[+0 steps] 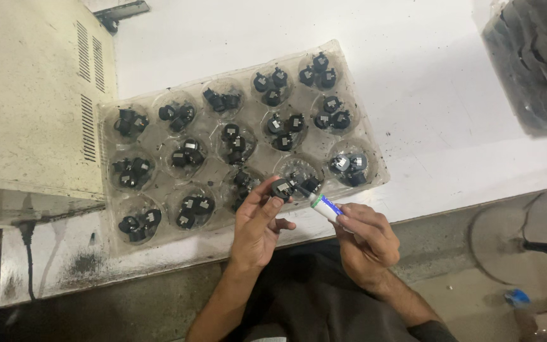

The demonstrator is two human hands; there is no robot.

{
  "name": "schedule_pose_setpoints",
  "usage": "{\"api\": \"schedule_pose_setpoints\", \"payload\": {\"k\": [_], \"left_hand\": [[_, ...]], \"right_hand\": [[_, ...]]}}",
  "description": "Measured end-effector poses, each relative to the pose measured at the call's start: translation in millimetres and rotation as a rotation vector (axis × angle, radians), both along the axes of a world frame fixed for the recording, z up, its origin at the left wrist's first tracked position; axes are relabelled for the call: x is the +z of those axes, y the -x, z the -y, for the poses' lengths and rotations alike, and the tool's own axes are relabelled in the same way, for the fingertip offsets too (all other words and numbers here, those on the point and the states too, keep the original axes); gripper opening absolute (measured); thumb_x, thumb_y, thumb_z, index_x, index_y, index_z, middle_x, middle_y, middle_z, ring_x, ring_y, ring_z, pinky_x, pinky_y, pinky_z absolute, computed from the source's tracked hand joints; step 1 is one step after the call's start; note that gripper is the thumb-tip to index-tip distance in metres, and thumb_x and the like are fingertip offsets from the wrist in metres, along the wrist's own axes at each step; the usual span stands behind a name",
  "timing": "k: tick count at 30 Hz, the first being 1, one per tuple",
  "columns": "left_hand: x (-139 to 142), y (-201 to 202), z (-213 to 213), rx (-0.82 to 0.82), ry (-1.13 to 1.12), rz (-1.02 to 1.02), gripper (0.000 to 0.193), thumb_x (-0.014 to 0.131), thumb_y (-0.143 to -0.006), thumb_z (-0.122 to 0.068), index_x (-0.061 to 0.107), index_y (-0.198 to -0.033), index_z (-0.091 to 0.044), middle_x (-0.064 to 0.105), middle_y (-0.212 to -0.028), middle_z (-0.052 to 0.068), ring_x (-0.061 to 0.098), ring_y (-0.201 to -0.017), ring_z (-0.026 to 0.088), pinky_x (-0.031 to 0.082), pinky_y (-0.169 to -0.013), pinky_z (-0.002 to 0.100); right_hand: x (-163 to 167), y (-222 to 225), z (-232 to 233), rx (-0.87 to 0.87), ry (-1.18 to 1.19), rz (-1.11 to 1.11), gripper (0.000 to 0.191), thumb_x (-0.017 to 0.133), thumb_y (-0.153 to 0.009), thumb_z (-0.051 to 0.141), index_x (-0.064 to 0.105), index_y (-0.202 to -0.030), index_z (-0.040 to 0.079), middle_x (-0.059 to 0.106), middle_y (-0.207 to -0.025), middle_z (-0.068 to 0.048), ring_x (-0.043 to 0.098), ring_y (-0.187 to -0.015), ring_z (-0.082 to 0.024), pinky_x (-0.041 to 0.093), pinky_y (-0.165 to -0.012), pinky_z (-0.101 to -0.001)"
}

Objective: The person picks black plug-shaped components one at a time from a plastic tray, applies a small amount of liquid from a white squeeze bottle onto each component, and places it back into the tray, repeating this across the tray.

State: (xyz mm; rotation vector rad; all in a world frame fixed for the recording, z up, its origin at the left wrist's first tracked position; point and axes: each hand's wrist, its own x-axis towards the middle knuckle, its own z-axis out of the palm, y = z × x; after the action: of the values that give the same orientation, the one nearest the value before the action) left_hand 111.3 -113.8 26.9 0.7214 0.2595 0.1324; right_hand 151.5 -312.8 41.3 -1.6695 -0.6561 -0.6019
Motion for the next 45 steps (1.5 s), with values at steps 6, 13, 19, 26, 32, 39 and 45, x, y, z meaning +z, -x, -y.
{"api": "schedule_pose_setpoints", "payload": {"k": [6,13,19,26,32,39,45], "left_hand": [[-4,-2,-4,0.002,0.018,0.045,0.045,0.066,-0.100,-0.005,0.056,-0.144,-0.003,0.064,-0.122,0.007,0.064,-0.110,0.018,0.064,-0.072,0.035],[-7,2,-8,-0.003,0.051,0.053,0.044,0.065,-0.101,-0.005,0.057,-0.144,-0.004,0.065,-0.122,0.007,0.064,-0.111,0.018,0.064,-0.073,0.035],[-8,6,-12,0.008,0.050,0.023,0.045,0.066,-0.100,-0.006,0.056,-0.144,-0.004,0.065,-0.124,0.007,0.065,-0.110,0.018,0.063,-0.073,0.034],[-13,9,-13,0.016,0.073,0.019,0.045,0.066,-0.101,-0.006,0.055,-0.145,-0.004,0.066,-0.123,0.008,0.065,-0.110,0.017,0.064,-0.074,0.035],[-13,10,-14,0.020,0.080,0.037,0.045,0.066,-0.102,-0.006,0.055,-0.146,-0.004,0.066,-0.123,0.007,0.065,-0.110,0.016,0.064,-0.076,0.035],[-24,16,-13,0.018,0.093,0.026,0.046,0.066,-0.104,-0.007,0.054,-0.148,-0.005,0.066,-0.127,0.007,0.064,-0.113,0.015,0.064,-0.078,0.036],[-26,14,-12,0.026,0.122,0.033,0.046,0.067,-0.104,-0.006,0.054,-0.148,-0.005,0.065,-0.128,0.007,0.066,-0.114,0.017,0.065,-0.077,0.036]], "right_hand": [[1,-1,-5,-0.021,0.005,-0.029,0.034,0.078,-0.081,-0.019,0.070,-0.107,0.002,0.069,-0.111,-0.016,0.073,-0.107,-0.028,0.062,-0.093,-0.0369],[-1,-2,-9,-0.026,0.051,-0.027,0.033,0.077,-0.084,-0.019,0.069,-0.108,0.001,0.069,-0.112,-0.017,0.072,-0.107,-0.029,0.062,-0.094,-0.0376],[-5,0,-12,0.003,0.044,-0.048,0.032,0.075,-0.087,-0.020,0.067,-0.110,0.000,0.067,-0.114,-0.017,0.072,-0.108,-0.029,0.061,-0.092,-0.0373],[-10,1,-14,0.028,0.025,-0.053,0.031,0.076,-0.090,-0.020,0.066,-0.112,0.000,0.066,-0.117,-0.016,0.072,-0.104,-0.028,0.061,-0.091,-0.0364],[-10,1,-15,0.019,0.061,-0.025,0.031,0.076,-0.088,-0.020,0.066,-0.110,-0.001,0.066,-0.115,-0.017,0.072,-0.108,-0.032,0.061,-0.088,-0.0366],[-19,6,-7,0.073,0.106,-0.050,0.033,0.074,-0.088,-0.022,0.066,-0.111,0.000,0.066,-0.116,-0.016,0.074,-0.104,-0.032,0.062,-0.089,-0.0382],[-18,8,-10,0.125,0.192,0.020,0.036,0.078,-0.082,-0.021,0.068,-0.109,-0.001,0.066,-0.111,-0.017,0.073,-0.102,-0.035,0.062,-0.088,-0.0427]]}}
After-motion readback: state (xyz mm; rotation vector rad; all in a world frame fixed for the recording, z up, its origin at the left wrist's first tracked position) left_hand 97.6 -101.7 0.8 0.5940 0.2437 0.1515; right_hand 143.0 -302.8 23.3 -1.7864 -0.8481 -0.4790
